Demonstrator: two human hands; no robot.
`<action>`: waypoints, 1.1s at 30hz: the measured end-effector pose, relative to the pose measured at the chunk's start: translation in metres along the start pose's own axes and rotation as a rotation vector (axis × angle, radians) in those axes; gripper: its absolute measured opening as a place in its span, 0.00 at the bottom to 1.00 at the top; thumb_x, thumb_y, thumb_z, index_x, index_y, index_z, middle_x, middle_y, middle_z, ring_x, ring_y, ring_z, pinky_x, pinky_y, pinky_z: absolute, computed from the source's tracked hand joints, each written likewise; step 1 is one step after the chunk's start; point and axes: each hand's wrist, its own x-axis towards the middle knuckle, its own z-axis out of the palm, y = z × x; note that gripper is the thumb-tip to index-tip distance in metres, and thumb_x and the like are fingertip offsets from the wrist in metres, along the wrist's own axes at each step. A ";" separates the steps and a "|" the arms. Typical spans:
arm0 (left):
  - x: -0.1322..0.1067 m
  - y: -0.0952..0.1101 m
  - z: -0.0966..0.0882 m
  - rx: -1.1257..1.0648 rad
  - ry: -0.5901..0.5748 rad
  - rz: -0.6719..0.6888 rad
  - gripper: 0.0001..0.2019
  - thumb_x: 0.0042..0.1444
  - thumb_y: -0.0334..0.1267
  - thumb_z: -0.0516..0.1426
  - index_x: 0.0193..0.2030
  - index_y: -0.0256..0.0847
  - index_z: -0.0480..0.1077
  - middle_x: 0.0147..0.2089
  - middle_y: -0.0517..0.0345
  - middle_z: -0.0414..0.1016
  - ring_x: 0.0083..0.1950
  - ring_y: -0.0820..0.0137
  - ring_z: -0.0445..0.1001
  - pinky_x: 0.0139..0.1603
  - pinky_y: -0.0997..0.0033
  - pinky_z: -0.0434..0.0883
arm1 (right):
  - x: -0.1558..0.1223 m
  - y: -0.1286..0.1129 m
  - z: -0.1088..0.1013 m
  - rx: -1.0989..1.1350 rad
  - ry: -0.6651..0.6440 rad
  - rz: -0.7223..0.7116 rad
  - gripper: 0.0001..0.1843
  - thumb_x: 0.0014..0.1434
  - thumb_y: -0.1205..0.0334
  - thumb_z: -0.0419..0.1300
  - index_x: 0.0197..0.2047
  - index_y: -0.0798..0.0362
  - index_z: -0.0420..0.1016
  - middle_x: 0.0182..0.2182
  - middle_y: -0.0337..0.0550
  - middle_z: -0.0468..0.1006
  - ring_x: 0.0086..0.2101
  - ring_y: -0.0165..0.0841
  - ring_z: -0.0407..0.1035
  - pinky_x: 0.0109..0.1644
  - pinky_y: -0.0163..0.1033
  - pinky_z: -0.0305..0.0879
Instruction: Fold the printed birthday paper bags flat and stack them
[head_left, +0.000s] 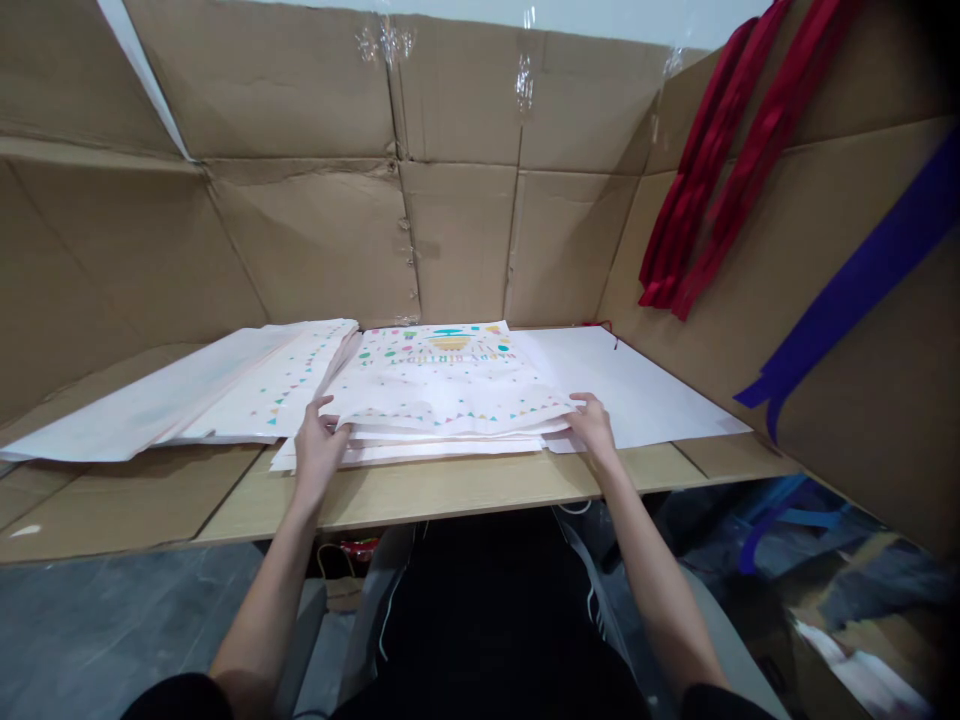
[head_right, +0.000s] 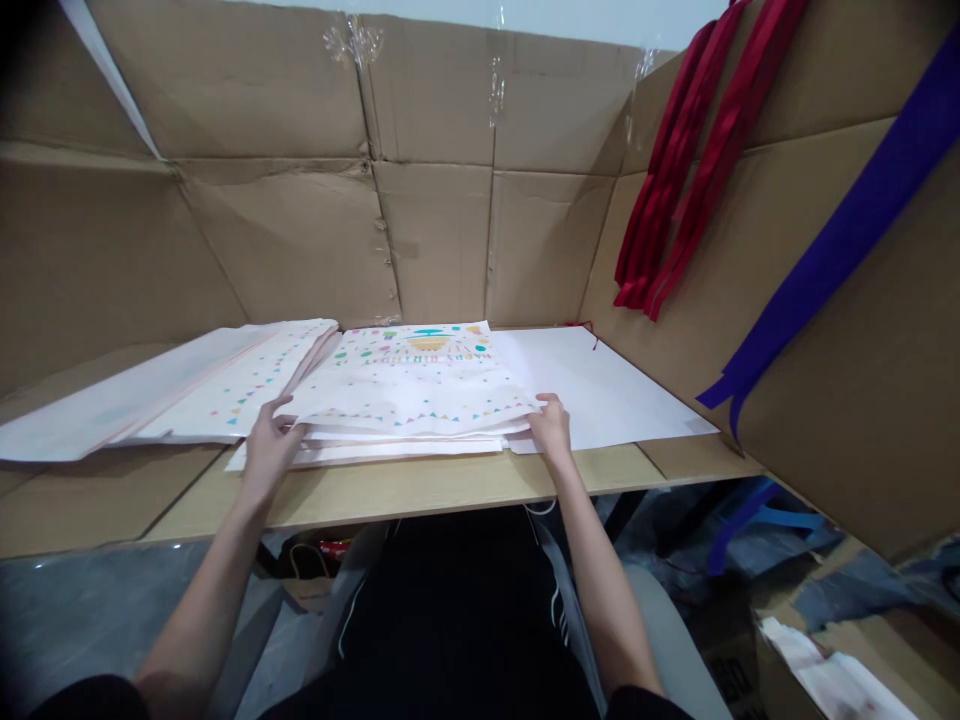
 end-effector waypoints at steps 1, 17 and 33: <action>-0.001 -0.002 0.000 -0.026 0.027 -0.001 0.28 0.42 0.34 0.54 0.54 0.38 0.62 0.30 0.62 0.67 0.29 0.70 0.70 0.30 0.72 0.67 | -0.001 -0.001 0.004 0.005 0.023 -0.019 0.24 0.41 0.67 0.55 0.46 0.55 0.69 0.28 0.42 0.73 0.32 0.37 0.70 0.35 0.38 0.66; 0.001 -0.016 -0.013 -0.147 0.128 -0.136 0.25 0.40 0.32 0.50 0.49 0.39 0.65 0.26 0.64 0.64 0.21 0.73 0.65 0.21 0.75 0.62 | -0.015 -0.013 0.026 0.083 -0.037 -0.106 0.27 0.38 0.66 0.49 0.45 0.51 0.69 0.25 0.38 0.70 0.25 0.33 0.64 0.27 0.34 0.59; -0.004 -0.020 -0.012 0.098 0.218 -0.106 0.20 0.45 0.32 0.50 0.47 0.40 0.68 0.29 0.60 0.68 0.25 0.68 0.69 0.30 0.71 0.65 | -0.022 -0.017 0.031 0.045 -0.130 -0.163 0.29 0.41 0.70 0.50 0.49 0.53 0.71 0.41 0.47 0.76 0.39 0.37 0.70 0.43 0.37 0.64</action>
